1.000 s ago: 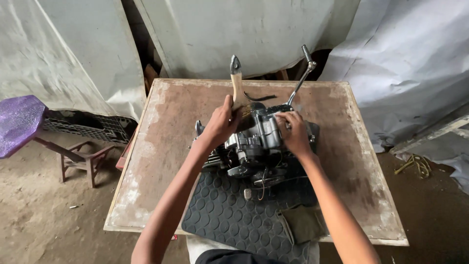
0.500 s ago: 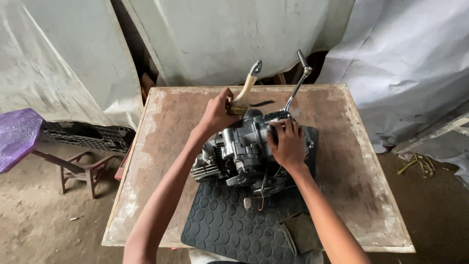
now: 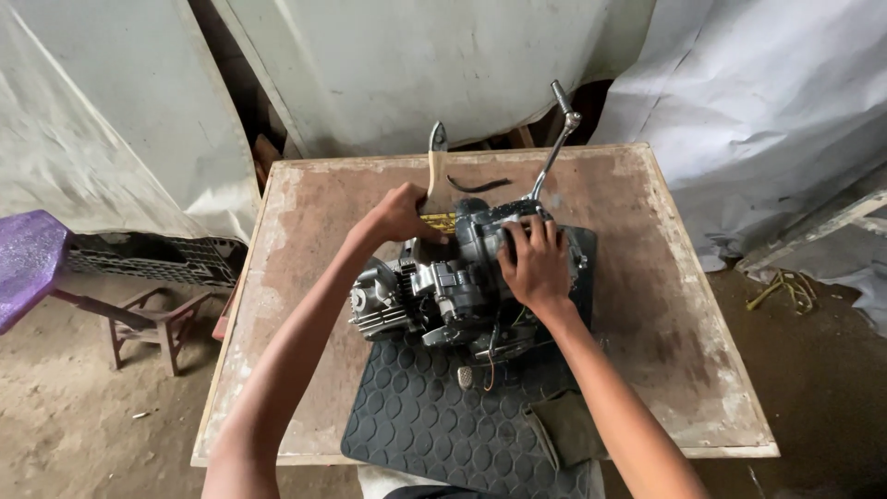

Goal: Cleaning a motorcycle engine component with a brush and a rag on a workbench.

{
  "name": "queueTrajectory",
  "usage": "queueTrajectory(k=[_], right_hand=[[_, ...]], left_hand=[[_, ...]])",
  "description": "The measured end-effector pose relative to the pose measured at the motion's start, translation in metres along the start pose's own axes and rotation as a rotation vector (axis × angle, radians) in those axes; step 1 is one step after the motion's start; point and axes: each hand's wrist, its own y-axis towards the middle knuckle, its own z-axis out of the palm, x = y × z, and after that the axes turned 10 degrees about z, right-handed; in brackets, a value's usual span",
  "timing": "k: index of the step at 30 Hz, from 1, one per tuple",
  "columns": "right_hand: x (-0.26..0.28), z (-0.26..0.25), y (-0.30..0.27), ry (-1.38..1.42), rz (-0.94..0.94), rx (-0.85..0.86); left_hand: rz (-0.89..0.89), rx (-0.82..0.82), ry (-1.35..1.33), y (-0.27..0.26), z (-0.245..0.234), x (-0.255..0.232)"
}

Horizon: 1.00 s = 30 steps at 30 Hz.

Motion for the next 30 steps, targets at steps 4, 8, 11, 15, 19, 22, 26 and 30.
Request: queueTrajectory(k=[4,8,11,15,19,22,26,30], right_hand=[[-0.002,0.005,-0.002,-0.01,-0.011,-0.015],[0.004,-0.007,-0.002,0.018,-0.033,-0.051],[0.008,-0.013,-0.002,0.04,-0.055,-0.084],[-0.003,0.008,-0.002,-0.027,-0.055,-0.131],[0.005,-0.009,-0.005,0.009,-0.075,-0.135],[0.009,-0.014,-0.007,0.052,-0.077,-0.12],[0.002,0.0,-0.001,0.02,-0.07,-0.162],[0.0,0.004,-0.003,0.012,-0.072,-0.2]], left_hand=[[-0.021,-0.074,0.028,0.006,-0.021,0.001],[-0.026,-0.287,-0.073,-0.014,-0.04,-0.025],[0.041,-0.258,-0.205,-0.035,-0.039,-0.051],[0.069,-0.035,0.128,-0.034,-0.007,-0.05],[0.133,-0.067,0.27,-0.033,-0.006,-0.058],[0.14,-0.166,0.367,-0.021,-0.004,-0.035],[0.06,-0.226,0.071,-0.049,-0.031,-0.065],[0.06,-0.171,0.015,-0.087,-0.043,-0.112]])
